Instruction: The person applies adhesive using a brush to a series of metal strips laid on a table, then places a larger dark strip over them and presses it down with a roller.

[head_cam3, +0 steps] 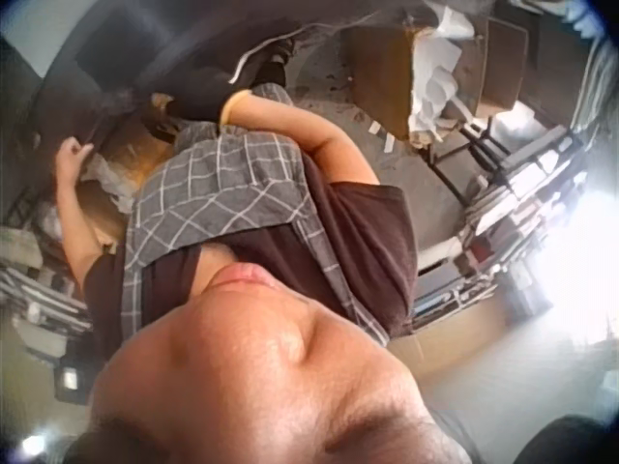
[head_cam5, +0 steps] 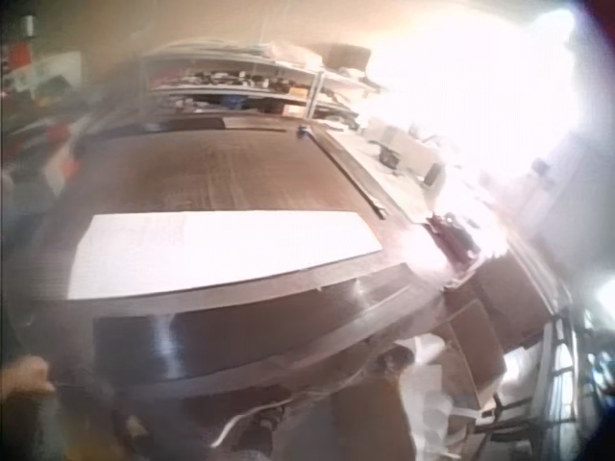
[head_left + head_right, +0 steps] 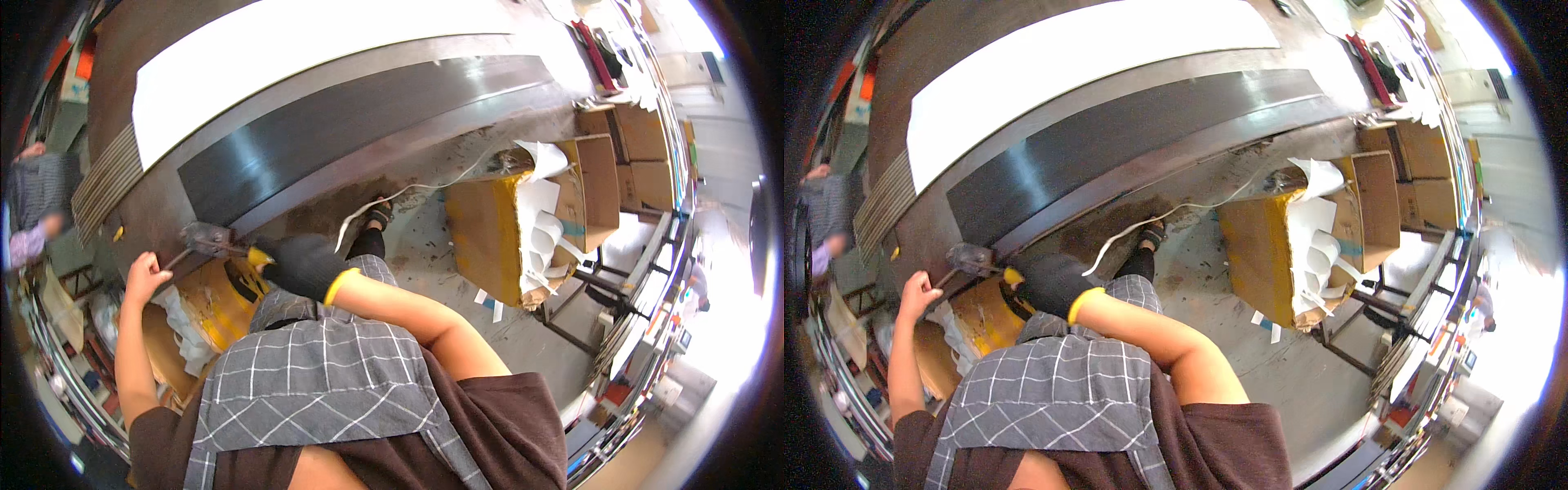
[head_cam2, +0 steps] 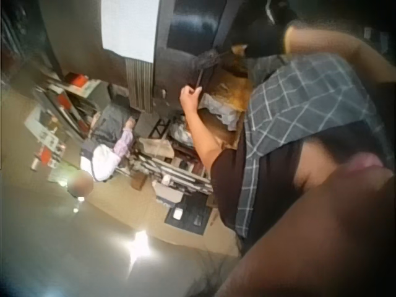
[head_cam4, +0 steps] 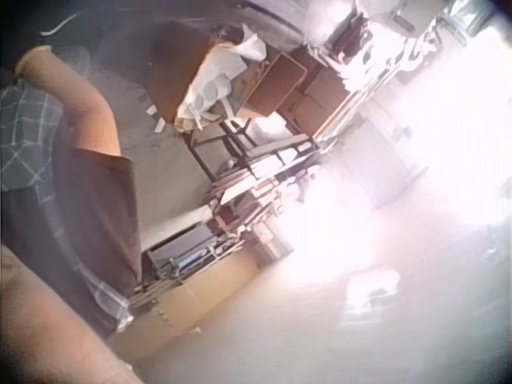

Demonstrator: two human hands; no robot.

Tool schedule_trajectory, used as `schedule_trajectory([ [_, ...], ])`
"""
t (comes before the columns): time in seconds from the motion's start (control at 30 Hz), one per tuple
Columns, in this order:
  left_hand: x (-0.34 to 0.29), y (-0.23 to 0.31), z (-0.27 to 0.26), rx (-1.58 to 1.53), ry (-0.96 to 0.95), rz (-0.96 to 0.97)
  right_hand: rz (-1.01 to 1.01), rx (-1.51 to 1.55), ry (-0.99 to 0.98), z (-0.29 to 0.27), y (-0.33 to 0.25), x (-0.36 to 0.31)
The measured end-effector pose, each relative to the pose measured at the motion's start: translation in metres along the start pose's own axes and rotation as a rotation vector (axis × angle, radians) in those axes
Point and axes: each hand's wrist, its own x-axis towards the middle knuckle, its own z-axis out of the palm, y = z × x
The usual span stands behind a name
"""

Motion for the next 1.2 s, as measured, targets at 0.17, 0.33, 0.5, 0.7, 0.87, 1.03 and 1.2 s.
schedule_trajectory([
  [0.17,-0.018,-0.016,0.011,0.012,0.004,-0.077,0.392,-0.128,0.573,-0.092,0.158,-0.070],
  [0.33,-0.002,-0.016,0.006,0.088,-0.008,-0.167,0.503,0.036,1.039,-0.301,0.382,-0.088],
  [0.5,0.001,-0.028,0.007,0.159,-0.064,-0.320,0.677,0.397,1.113,-0.447,0.489,-0.077],
  [0.7,-0.018,-0.023,0.019,0.311,-0.036,-0.478,0.792,-0.696,0.910,-0.490,0.434,-0.007],
  [0.87,-0.039,-0.081,0.012,0.399,-0.095,-0.429,0.532,-0.737,0.661,-0.461,0.476,0.038],
  [1.03,-0.026,-0.006,0.009,0.250,0.070,-0.233,0.070,-0.989,0.608,-0.352,0.409,0.046],
  [1.2,-0.035,0.018,0.013,0.135,0.255,-0.091,-0.378,-0.622,0.505,-0.140,0.219,0.081],
])
